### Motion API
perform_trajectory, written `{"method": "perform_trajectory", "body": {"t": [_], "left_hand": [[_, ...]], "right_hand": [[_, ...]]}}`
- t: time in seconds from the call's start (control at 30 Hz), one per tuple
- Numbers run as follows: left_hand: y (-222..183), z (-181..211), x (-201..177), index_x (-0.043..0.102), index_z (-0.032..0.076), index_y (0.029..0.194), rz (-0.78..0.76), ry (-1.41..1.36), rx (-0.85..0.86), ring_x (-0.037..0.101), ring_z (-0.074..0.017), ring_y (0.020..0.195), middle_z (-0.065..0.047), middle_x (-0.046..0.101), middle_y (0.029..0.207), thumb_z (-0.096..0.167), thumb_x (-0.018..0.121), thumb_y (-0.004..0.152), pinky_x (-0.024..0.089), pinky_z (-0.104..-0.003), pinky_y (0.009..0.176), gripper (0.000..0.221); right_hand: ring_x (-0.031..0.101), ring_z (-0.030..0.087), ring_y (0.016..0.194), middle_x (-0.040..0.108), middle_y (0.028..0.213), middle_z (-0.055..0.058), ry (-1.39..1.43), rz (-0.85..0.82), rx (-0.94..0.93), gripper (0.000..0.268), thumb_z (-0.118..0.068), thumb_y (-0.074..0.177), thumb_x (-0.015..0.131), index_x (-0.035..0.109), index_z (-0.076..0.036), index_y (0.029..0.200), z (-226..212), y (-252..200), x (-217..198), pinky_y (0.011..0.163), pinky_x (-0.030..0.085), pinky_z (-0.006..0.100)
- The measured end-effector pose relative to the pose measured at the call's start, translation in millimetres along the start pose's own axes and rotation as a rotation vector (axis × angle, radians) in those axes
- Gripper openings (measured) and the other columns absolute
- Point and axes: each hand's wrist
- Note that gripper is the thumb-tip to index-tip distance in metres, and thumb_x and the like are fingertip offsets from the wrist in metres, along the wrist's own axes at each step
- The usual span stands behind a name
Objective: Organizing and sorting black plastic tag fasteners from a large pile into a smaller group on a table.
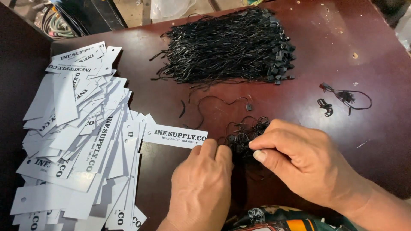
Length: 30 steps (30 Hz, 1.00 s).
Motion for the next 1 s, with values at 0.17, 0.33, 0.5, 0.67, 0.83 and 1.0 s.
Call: {"method": "perform_trajectory", "body": {"t": [0.17, 0.33, 0.5, 0.67, 0.83, 1.0], "left_hand": [[17.3, 18.2, -61.3, 0.061, 0.023, 0.089, -0.165, -0.377, -0.411, 0.067, -0.0258, 0.075, 0.002, 0.068, 0.084, 0.034, 0.067, 0.094, 0.051, -0.041, 0.065, 0.014], [43.5, 42.3, -118.2, 0.070, 0.031, 0.097, -0.289, -0.751, -0.751, 0.069, -0.0120, 0.079, 0.010, 0.076, 0.081, 0.031, 0.063, 0.089, 0.053, -0.029, 0.078, 0.011], [47.9, 46.2, -112.3, 0.066, 0.035, 0.108, -0.221, -0.659, -0.442, 0.076, -0.0289, 0.087, 0.006, 0.084, 0.091, 0.021, 0.050, 0.085, 0.055, -0.045, 0.076, 0.032], [43.4, 27.5, -84.2, 0.072, 0.022, 0.110, 0.052, -0.611, -0.137, 0.071, -0.0315, 0.088, -0.004, 0.076, 0.095, 0.020, 0.052, 0.077, 0.054, -0.044, 0.074, 0.039], [42.0, 33.1, -59.6, 0.061, 0.013, 0.079, 0.059, -0.837, 0.090, 0.065, -0.0224, 0.071, -0.001, 0.063, 0.071, 0.023, 0.065, 0.091, 0.049, -0.036, 0.067, 0.016], [37.8, 13.3, -27.3, 0.068, 0.012, 0.088, 0.181, -0.350, -0.003, 0.059, -0.0345, 0.080, -0.007, 0.064, 0.082, 0.014, 0.066, 0.088, 0.048, -0.048, 0.067, 0.004]], "right_hand": [[0.057, 0.012, 0.060, 0.066, 0.080, 0.000, 0.063, -0.006, 0.068, 0.012, -0.012, 0.091, 0.069, 0.070, -0.011, 0.104, -3.4, -6.1, 1.7, 0.058, 0.047, 0.024], [0.060, 0.007, 0.058, 0.069, 0.072, -0.002, 0.209, -0.007, 0.369, 0.023, -0.020, 0.083, 0.080, 0.071, -0.013, 0.103, -8.5, 3.7, -3.0, 0.054, 0.052, 0.023], [0.052, 0.007, 0.051, 0.062, 0.061, -0.004, 0.150, -0.057, 0.531, 0.030, -0.027, 0.075, 0.092, 0.071, -0.017, 0.094, -0.2, 2.2, -13.9, 0.046, 0.047, 0.024], [0.065, 0.008, 0.056, 0.072, 0.065, -0.003, 0.139, -0.024, 0.359, 0.005, -0.017, 0.089, 0.073, 0.071, -0.013, 0.089, -3.1, 14.5, -32.3, 0.055, 0.054, 0.022], [0.059, 0.012, 0.061, 0.067, 0.080, 0.010, 0.280, 0.129, 0.252, 0.006, 0.001, 0.090, 0.069, 0.067, 0.003, 0.095, -3.2, 24.2, -51.7, 0.057, 0.049, 0.021], [0.052, 0.019, 0.064, 0.053, 0.105, 0.017, 0.290, 0.378, 0.357, 0.027, -0.017, 0.105, 0.055, 0.047, 0.004, 0.120, 27.4, 17.6, -72.6, 0.057, 0.043, 0.027]]}}
Point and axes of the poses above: each hand's wrist, its own y-axis towards the middle knuckle, its own x-axis out of the palm, z = x × y
